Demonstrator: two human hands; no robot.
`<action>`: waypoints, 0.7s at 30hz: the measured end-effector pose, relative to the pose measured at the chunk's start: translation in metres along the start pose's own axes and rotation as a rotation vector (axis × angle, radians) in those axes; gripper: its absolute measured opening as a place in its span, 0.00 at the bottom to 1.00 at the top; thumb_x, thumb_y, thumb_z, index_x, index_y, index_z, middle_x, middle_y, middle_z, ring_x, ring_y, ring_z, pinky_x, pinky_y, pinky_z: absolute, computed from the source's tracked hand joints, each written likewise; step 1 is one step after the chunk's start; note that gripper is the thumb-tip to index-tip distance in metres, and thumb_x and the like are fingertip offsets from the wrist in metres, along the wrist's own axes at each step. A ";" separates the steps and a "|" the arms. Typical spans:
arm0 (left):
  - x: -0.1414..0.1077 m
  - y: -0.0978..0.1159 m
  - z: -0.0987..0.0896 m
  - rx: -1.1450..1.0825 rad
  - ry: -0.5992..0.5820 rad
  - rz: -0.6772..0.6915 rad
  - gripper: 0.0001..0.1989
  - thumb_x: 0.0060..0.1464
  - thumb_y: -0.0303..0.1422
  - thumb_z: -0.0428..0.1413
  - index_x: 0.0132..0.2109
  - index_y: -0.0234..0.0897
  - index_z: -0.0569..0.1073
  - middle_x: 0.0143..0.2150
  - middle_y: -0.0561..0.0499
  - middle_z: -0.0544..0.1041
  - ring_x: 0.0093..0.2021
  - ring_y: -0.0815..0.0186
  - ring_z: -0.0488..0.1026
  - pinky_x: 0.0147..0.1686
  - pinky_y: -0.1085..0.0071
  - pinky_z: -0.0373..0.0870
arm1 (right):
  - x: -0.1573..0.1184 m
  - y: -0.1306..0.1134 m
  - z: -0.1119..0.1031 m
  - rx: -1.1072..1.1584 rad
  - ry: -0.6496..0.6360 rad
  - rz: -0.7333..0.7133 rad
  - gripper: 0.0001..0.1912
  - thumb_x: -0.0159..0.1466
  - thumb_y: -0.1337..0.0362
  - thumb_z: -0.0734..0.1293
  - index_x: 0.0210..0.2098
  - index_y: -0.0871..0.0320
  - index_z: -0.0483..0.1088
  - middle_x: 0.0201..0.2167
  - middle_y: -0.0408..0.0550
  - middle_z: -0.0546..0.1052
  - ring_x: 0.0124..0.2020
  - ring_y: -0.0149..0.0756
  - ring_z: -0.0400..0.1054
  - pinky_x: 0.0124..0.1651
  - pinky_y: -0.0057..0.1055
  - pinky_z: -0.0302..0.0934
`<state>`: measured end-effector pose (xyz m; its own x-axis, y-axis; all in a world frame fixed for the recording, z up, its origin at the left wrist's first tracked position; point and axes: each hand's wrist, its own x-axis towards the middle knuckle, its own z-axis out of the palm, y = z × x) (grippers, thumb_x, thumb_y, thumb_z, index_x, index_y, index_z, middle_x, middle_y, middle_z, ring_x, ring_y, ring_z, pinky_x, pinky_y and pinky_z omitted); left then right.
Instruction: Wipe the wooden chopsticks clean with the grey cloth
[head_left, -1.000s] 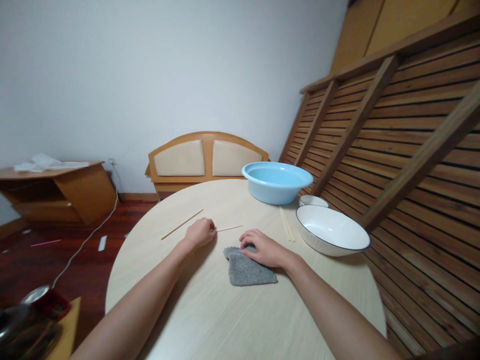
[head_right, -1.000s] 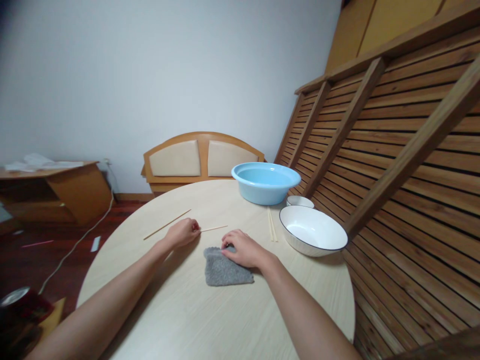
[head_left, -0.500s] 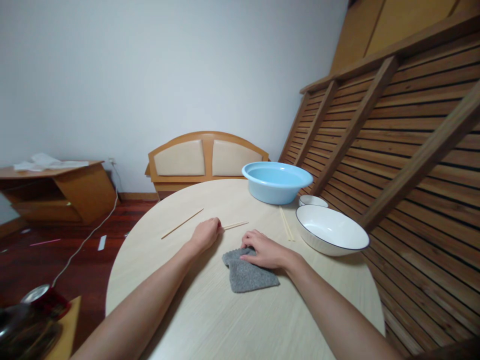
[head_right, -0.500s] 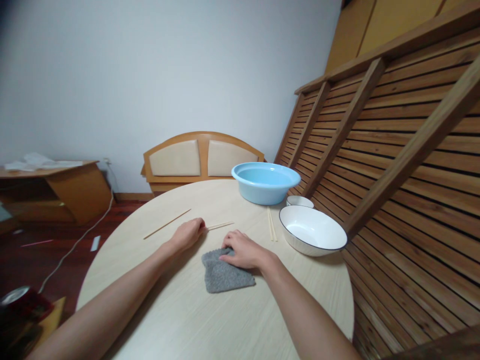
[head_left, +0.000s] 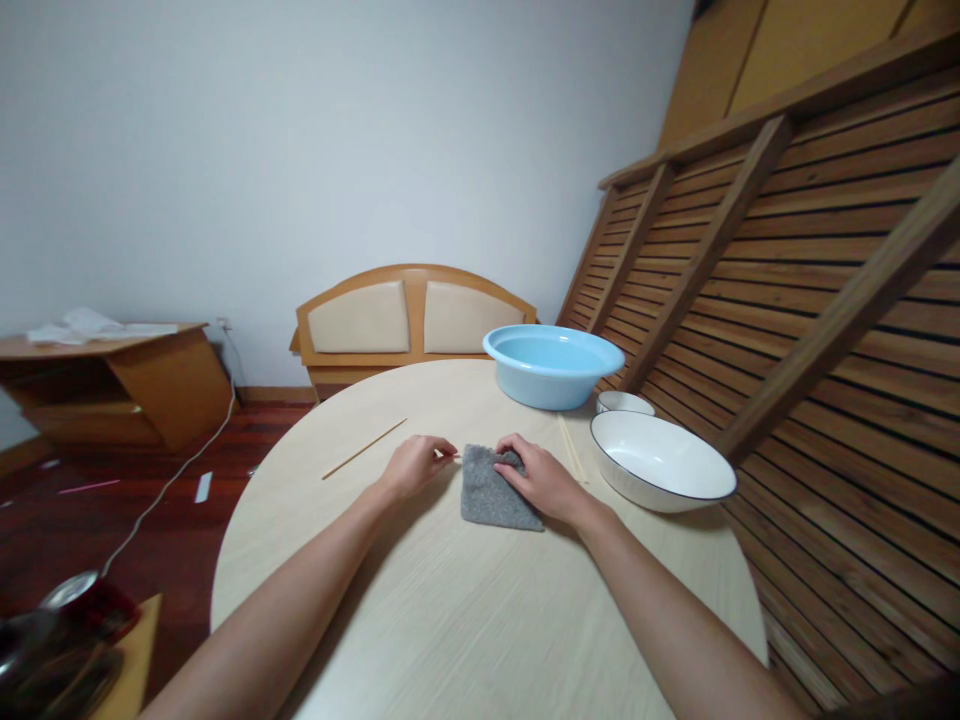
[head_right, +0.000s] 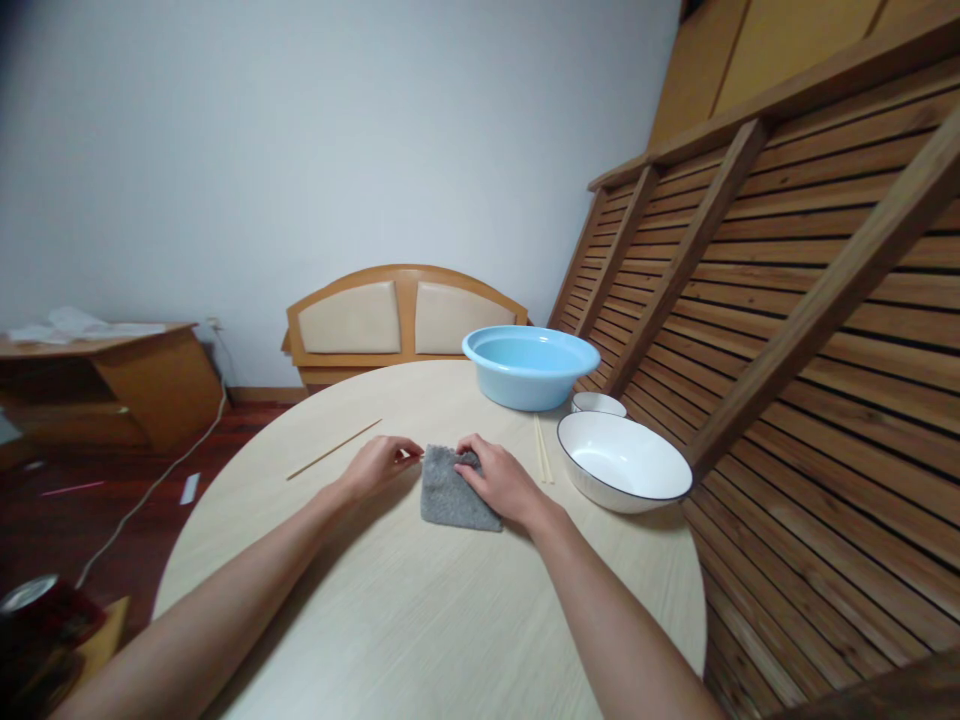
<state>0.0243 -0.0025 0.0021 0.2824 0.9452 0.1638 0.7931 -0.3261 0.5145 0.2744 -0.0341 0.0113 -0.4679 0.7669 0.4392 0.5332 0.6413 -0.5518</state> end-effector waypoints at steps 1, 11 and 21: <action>-0.001 0.003 0.000 -0.046 -0.023 0.012 0.16 0.57 0.40 0.52 0.45 0.41 0.80 0.45 0.50 0.82 0.39 0.71 0.77 0.39 0.79 0.68 | 0.000 0.002 0.000 0.003 0.034 -0.001 0.08 0.67 0.64 0.65 0.46 0.56 0.66 0.44 0.48 0.76 0.46 0.37 0.70 0.49 0.32 0.60; -0.006 0.011 0.008 -0.418 -0.169 0.158 0.17 0.56 0.34 0.53 0.52 0.37 0.67 0.43 0.46 0.81 0.41 0.73 0.77 0.38 0.81 0.71 | 0.002 0.013 0.004 -0.039 0.081 -0.063 0.17 0.64 0.66 0.67 0.52 0.56 0.66 0.47 0.49 0.73 0.49 0.39 0.68 0.54 0.36 0.61; -0.003 0.006 0.011 -0.413 -0.116 0.146 0.16 0.57 0.37 0.53 0.51 0.39 0.63 0.43 0.47 0.81 0.41 0.74 0.76 0.40 0.80 0.72 | 0.001 -0.006 0.009 -0.441 0.020 -0.125 0.14 0.68 0.55 0.67 0.49 0.52 0.75 0.51 0.52 0.74 0.55 0.46 0.62 0.59 0.46 0.51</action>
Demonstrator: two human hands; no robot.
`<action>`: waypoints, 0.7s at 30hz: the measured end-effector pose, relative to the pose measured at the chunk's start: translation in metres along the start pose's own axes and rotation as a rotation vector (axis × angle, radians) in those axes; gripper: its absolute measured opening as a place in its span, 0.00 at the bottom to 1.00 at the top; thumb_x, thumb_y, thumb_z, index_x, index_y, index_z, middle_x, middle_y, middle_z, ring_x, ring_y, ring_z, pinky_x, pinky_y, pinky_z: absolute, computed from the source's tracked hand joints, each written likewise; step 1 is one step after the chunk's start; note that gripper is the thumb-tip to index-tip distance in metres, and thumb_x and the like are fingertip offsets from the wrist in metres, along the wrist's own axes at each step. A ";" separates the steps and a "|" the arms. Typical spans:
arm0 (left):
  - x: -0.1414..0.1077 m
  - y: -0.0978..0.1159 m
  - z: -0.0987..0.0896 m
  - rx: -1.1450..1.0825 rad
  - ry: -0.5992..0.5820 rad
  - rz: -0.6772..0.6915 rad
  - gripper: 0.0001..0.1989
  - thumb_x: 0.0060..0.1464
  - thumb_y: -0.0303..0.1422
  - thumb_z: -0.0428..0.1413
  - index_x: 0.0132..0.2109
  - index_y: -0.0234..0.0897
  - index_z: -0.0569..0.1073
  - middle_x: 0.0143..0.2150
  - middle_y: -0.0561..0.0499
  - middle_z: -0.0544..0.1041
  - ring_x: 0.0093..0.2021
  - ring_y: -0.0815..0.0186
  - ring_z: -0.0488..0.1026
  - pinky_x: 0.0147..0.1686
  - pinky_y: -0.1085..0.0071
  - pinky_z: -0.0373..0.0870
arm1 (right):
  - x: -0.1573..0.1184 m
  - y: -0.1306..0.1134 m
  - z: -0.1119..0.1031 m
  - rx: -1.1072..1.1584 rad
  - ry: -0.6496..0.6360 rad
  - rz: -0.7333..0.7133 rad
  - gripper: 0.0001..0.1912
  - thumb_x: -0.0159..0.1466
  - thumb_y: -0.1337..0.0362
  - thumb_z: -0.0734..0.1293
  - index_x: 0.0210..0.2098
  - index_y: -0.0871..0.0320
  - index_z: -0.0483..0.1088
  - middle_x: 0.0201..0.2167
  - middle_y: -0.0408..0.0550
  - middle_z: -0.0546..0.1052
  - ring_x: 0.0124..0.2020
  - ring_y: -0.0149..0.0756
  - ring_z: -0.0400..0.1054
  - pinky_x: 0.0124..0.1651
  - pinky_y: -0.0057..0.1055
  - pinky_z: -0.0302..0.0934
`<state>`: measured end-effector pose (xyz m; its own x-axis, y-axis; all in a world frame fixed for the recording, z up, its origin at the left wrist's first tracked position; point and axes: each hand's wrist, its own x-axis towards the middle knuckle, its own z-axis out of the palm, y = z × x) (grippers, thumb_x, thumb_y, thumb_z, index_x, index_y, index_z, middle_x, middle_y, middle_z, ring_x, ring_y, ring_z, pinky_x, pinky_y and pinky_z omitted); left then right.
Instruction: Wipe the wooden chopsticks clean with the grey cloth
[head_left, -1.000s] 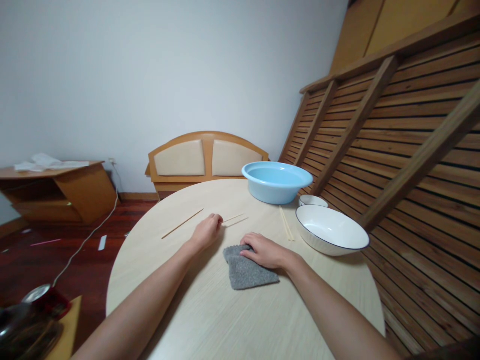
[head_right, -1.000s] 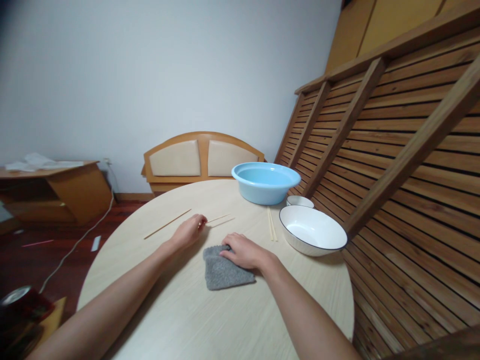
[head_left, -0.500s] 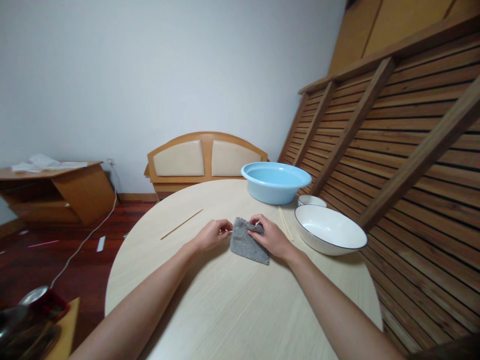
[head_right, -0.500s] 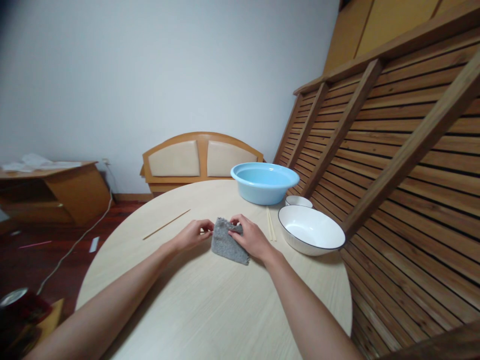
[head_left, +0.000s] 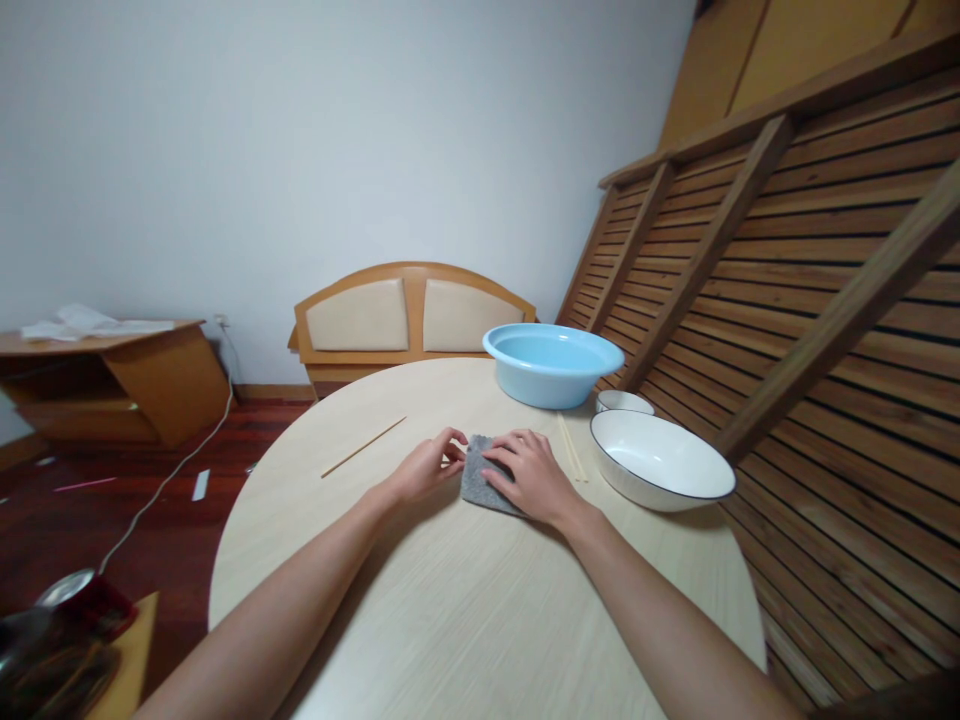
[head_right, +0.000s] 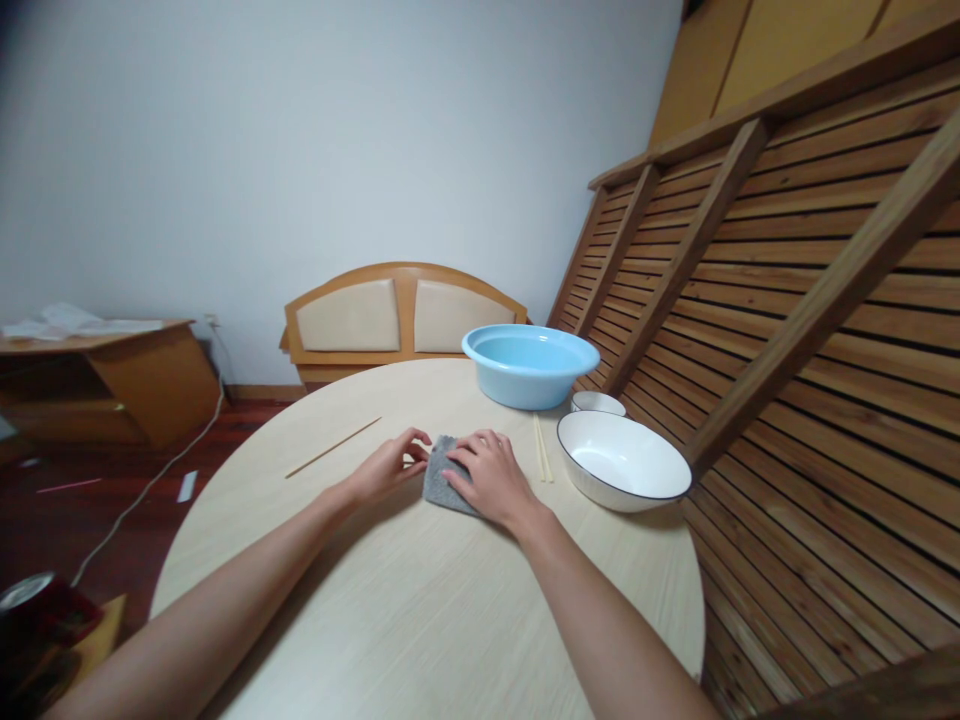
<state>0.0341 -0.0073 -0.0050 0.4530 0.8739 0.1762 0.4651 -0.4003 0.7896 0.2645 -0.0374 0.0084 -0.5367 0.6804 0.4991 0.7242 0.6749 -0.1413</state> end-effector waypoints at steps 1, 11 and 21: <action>0.000 0.000 0.000 0.004 0.012 0.000 0.16 0.57 0.37 0.53 0.51 0.39 0.63 0.43 0.48 0.81 0.41 0.74 0.76 0.40 0.80 0.72 | 0.000 -0.001 0.002 0.001 -0.030 0.002 0.16 0.69 0.55 0.66 0.52 0.53 0.74 0.49 0.52 0.75 0.54 0.45 0.63 0.58 0.45 0.51; 0.000 -0.005 -0.015 0.296 0.109 0.079 0.17 0.60 0.44 0.52 0.45 0.37 0.76 0.40 0.49 0.81 0.38 0.73 0.74 0.41 0.78 0.70 | -0.001 0.015 -0.003 0.016 -0.089 0.100 0.12 0.72 0.63 0.61 0.51 0.58 0.72 0.47 0.51 0.77 0.50 0.41 0.68 0.53 0.38 0.55; 0.002 -0.002 -0.007 0.465 0.074 0.079 0.20 0.63 0.47 0.47 0.49 0.44 0.79 0.44 0.51 0.83 0.41 0.72 0.77 0.43 0.79 0.67 | 0.000 0.010 -0.004 0.046 -0.060 0.050 0.12 0.71 0.63 0.62 0.51 0.55 0.73 0.47 0.50 0.77 0.50 0.40 0.69 0.54 0.37 0.56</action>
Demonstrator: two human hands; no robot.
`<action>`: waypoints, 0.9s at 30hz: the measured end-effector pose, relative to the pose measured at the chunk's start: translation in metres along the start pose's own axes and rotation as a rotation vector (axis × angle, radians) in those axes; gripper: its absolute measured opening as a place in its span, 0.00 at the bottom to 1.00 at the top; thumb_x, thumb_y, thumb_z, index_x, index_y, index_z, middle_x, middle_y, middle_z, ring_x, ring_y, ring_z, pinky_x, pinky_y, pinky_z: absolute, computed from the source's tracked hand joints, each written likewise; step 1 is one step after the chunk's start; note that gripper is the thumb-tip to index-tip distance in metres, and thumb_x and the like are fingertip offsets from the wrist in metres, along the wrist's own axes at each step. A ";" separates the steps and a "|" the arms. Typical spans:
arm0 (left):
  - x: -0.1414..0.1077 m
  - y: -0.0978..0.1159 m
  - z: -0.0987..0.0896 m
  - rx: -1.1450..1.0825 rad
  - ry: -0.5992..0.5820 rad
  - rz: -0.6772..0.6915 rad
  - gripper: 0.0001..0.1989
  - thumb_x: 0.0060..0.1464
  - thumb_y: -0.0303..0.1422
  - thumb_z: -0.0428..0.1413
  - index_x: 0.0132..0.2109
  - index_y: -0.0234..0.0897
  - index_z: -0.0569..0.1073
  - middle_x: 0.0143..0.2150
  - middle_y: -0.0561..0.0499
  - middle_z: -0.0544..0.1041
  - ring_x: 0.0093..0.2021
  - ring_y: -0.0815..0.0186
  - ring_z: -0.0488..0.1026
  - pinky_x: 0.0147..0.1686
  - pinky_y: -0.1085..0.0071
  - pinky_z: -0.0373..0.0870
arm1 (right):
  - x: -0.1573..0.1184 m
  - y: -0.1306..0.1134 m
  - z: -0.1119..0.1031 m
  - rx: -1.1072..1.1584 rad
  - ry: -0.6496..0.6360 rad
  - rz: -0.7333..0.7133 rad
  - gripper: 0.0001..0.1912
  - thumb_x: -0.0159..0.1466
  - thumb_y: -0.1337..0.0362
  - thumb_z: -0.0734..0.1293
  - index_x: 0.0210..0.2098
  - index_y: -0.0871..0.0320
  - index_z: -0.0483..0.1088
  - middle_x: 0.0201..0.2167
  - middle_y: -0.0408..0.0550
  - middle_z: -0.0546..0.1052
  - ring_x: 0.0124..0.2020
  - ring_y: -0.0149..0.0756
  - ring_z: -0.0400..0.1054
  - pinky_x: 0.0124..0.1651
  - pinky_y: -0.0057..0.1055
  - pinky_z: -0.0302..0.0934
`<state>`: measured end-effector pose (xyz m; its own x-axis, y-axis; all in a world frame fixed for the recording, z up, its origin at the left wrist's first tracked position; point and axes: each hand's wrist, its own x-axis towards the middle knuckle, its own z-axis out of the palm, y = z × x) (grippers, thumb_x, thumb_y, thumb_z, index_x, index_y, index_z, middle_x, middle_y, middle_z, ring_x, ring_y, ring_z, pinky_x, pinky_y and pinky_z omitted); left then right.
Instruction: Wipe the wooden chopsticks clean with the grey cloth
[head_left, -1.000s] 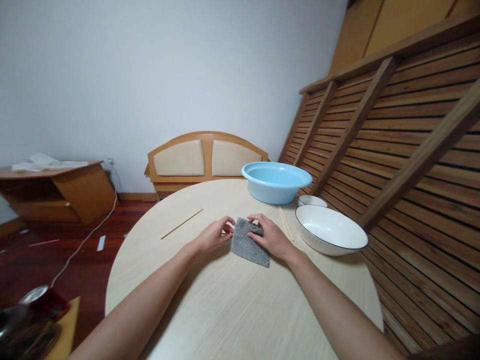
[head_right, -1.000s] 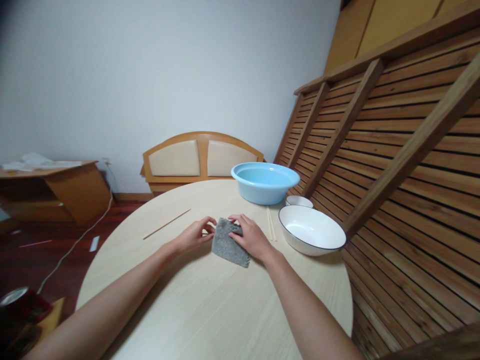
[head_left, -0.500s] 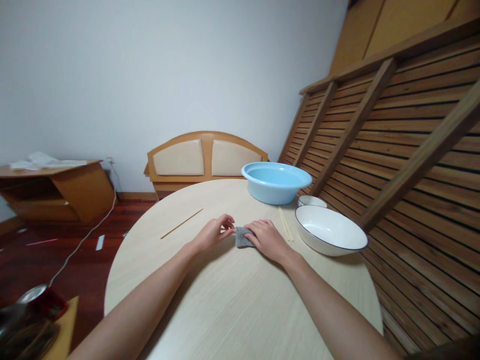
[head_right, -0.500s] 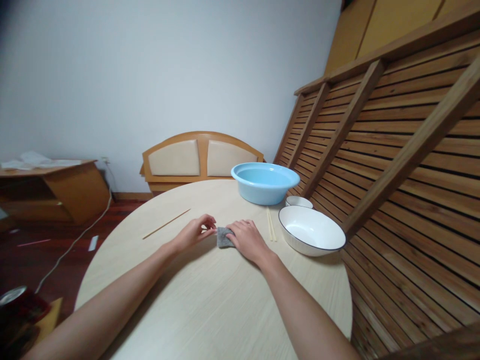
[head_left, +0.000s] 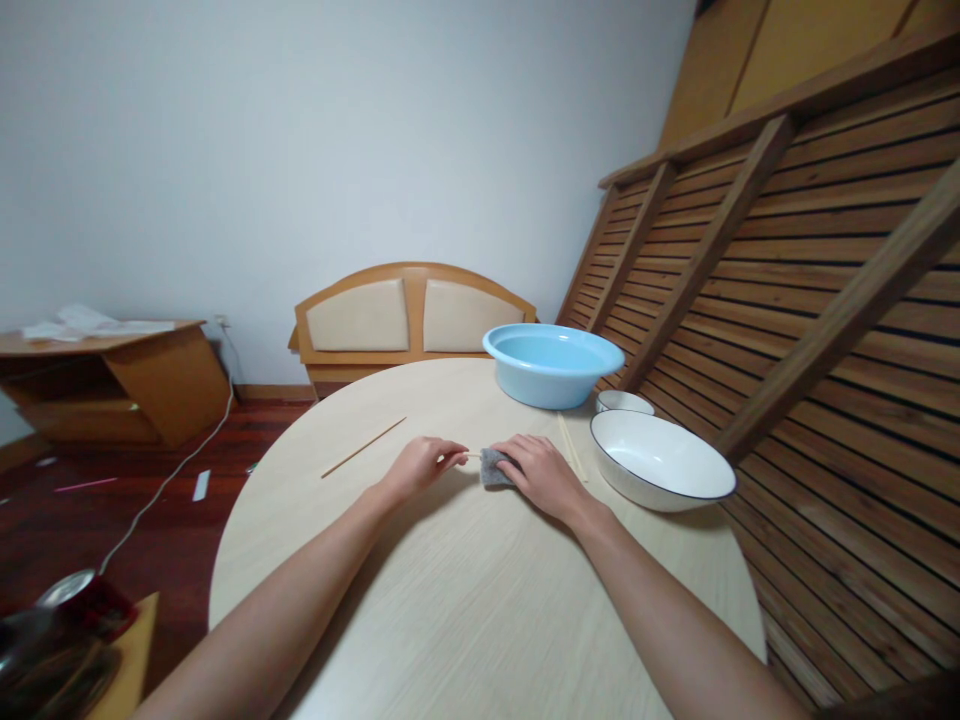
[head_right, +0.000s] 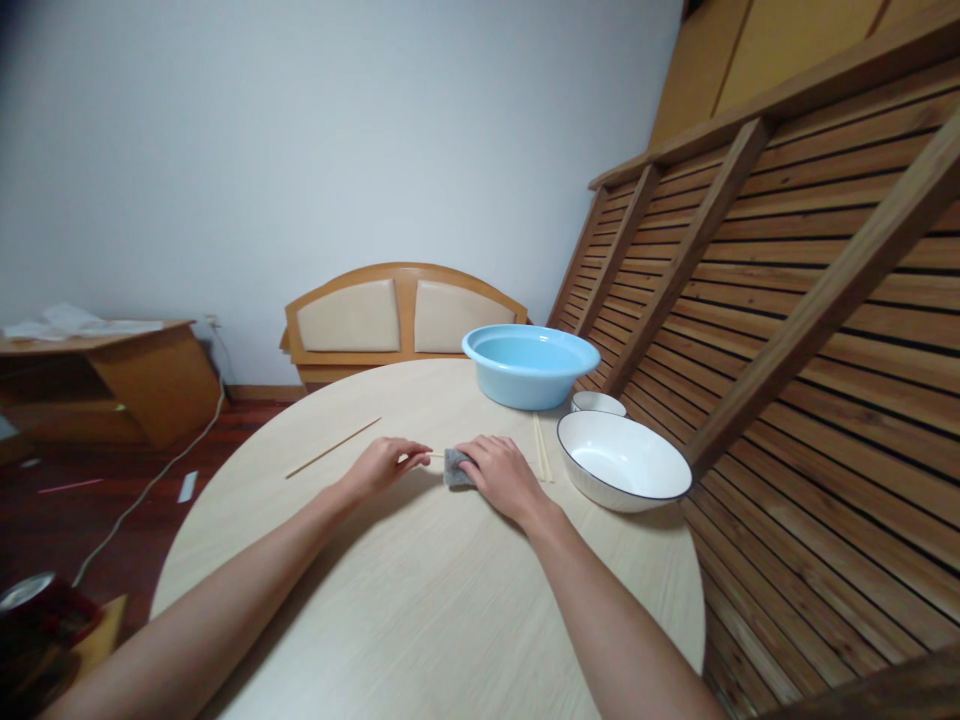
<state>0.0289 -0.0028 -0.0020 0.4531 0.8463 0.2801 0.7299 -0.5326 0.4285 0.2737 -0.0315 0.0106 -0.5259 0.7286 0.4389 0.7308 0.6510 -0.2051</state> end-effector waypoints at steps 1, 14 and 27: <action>0.000 0.003 0.001 0.008 -0.010 0.010 0.21 0.63 0.47 0.46 0.48 0.44 0.79 0.43 0.51 0.82 0.41 0.72 0.77 0.42 0.80 0.66 | 0.001 -0.002 0.000 0.003 0.000 -0.008 0.11 0.71 0.62 0.62 0.50 0.55 0.73 0.46 0.49 0.77 0.49 0.40 0.69 0.53 0.37 0.56; -0.004 0.018 -0.003 0.225 -0.076 0.095 0.32 0.63 0.51 0.37 0.33 0.37 0.78 0.33 0.49 0.79 0.32 0.75 0.70 0.34 0.78 0.54 | 0.000 -0.008 0.001 -0.121 -0.001 -0.093 0.12 0.70 0.62 0.65 0.52 0.50 0.73 0.42 0.46 0.76 0.45 0.37 0.68 0.47 0.34 0.55; -0.002 0.021 -0.001 -0.357 -0.202 -0.086 0.28 0.61 0.50 0.42 0.28 0.32 0.72 0.22 0.56 0.70 0.24 0.79 0.58 0.29 0.80 0.53 | 0.002 -0.011 -0.003 -0.149 0.020 -0.135 0.09 0.69 0.63 0.66 0.49 0.52 0.74 0.41 0.46 0.76 0.43 0.36 0.68 0.45 0.33 0.53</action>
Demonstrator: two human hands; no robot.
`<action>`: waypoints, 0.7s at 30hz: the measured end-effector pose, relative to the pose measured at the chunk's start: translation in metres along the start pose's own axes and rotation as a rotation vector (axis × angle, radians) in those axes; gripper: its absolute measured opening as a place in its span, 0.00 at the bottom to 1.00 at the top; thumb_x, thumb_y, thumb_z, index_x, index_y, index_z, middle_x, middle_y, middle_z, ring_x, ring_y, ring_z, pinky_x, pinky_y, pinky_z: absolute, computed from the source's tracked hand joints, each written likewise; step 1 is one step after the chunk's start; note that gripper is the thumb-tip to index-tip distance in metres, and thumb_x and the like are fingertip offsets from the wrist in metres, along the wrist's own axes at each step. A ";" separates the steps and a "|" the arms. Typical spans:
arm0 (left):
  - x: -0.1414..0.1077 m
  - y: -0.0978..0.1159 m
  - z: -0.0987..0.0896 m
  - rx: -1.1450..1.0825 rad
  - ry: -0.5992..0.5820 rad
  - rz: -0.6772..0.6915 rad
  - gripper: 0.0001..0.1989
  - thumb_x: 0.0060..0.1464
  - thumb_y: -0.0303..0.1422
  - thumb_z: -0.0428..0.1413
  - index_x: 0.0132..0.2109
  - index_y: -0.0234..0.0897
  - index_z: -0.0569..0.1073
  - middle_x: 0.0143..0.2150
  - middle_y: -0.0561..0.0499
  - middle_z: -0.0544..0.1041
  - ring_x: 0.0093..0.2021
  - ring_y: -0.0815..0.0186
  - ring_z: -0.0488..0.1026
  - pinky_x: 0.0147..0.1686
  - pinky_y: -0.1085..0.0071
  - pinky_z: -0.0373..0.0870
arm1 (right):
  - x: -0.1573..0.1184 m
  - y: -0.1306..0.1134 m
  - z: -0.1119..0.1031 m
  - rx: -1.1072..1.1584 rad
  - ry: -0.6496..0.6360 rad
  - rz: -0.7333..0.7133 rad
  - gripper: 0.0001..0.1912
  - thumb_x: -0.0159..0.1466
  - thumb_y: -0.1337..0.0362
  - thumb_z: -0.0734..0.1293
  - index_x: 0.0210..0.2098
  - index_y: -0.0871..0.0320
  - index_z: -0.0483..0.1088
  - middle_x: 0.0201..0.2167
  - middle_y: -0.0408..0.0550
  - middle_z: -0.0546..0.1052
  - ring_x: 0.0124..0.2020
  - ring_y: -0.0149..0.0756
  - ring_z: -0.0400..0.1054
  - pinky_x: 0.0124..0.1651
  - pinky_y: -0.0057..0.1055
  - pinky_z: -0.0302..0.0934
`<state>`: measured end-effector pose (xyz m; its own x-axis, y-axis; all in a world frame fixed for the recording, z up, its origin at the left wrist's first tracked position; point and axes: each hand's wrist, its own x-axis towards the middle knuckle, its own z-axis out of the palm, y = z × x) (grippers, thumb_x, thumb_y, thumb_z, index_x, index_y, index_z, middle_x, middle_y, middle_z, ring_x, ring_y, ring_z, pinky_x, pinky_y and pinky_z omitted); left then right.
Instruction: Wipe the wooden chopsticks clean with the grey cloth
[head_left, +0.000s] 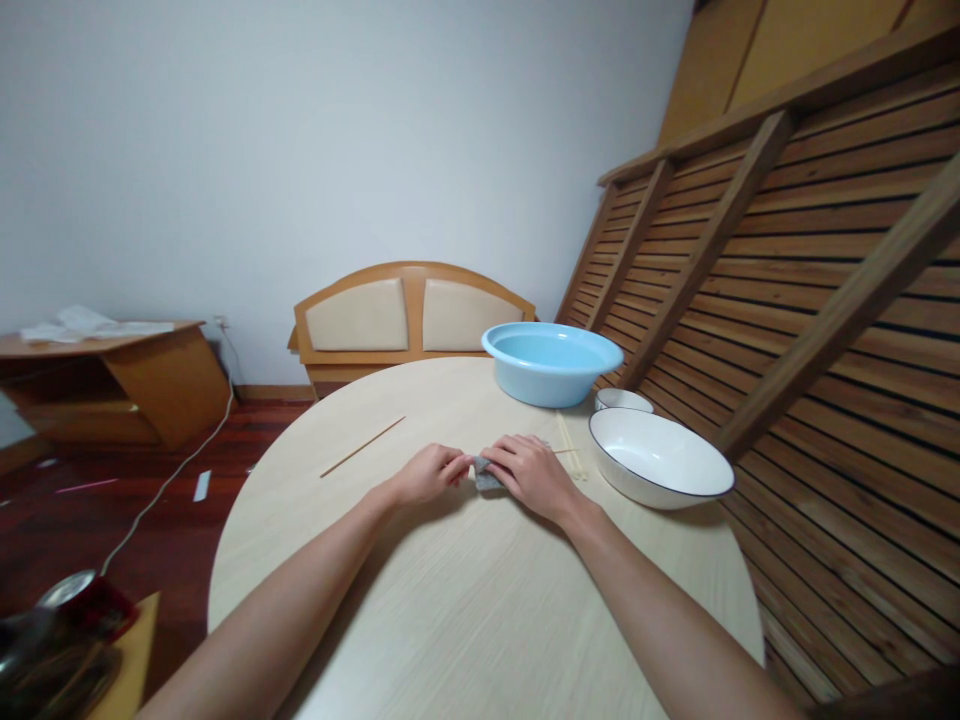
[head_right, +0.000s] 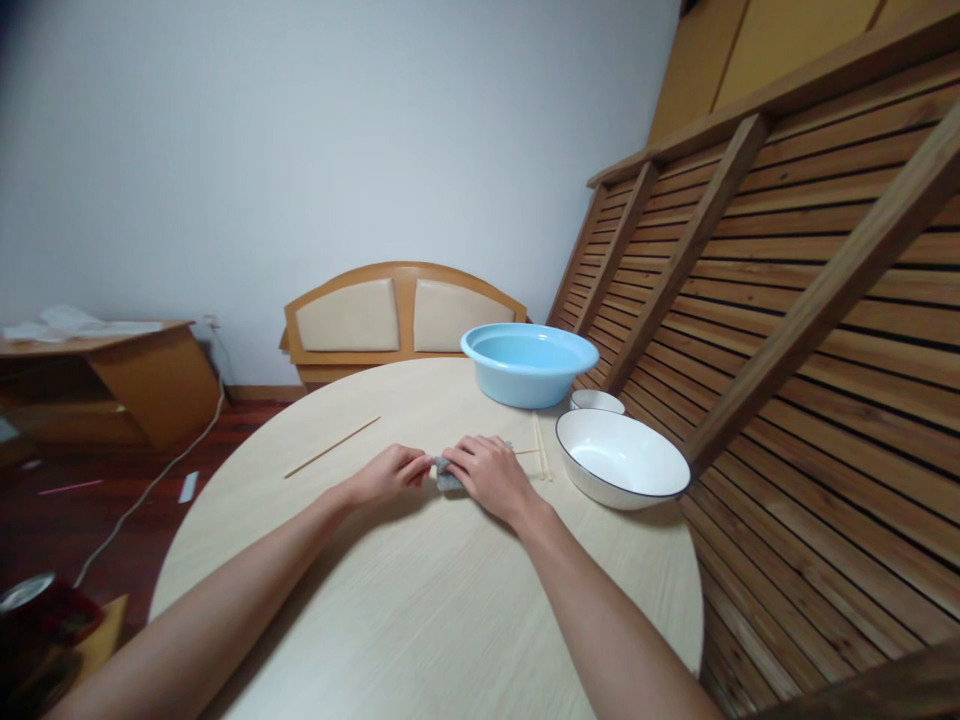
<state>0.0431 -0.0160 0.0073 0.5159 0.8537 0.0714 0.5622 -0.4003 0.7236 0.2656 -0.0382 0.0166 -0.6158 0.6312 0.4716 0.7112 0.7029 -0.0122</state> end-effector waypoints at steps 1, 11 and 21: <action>0.001 -0.001 0.002 -0.079 -0.008 -0.017 0.28 0.61 0.51 0.42 0.27 0.32 0.70 0.22 0.56 0.69 0.23 0.79 0.58 0.29 0.81 0.54 | 0.000 -0.001 0.000 -0.007 0.008 -0.004 0.10 0.69 0.63 0.66 0.49 0.52 0.73 0.41 0.46 0.76 0.43 0.37 0.67 0.45 0.33 0.53; 0.002 -0.012 0.000 0.433 0.181 0.251 0.27 0.63 0.50 0.41 0.36 0.35 0.77 0.31 0.50 0.77 0.30 0.77 0.66 0.32 0.80 0.53 | 0.000 0.000 0.007 0.116 0.036 0.068 0.09 0.71 0.62 0.64 0.48 0.51 0.74 0.42 0.45 0.77 0.44 0.35 0.69 0.45 0.32 0.55; -0.001 -0.010 -0.002 0.777 0.332 0.459 0.19 0.66 0.40 0.43 0.43 0.42 0.77 0.34 0.53 0.80 0.32 0.77 0.71 0.31 0.80 0.54 | -0.003 0.005 0.010 0.200 0.043 0.133 0.10 0.71 0.62 0.63 0.49 0.52 0.74 0.43 0.45 0.77 0.46 0.35 0.70 0.48 0.32 0.58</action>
<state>0.0354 -0.0118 0.0013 0.6502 0.5614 0.5119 0.6837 -0.7262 -0.0719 0.2677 -0.0330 0.0066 -0.5033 0.7109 0.4913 0.7012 0.6682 -0.2486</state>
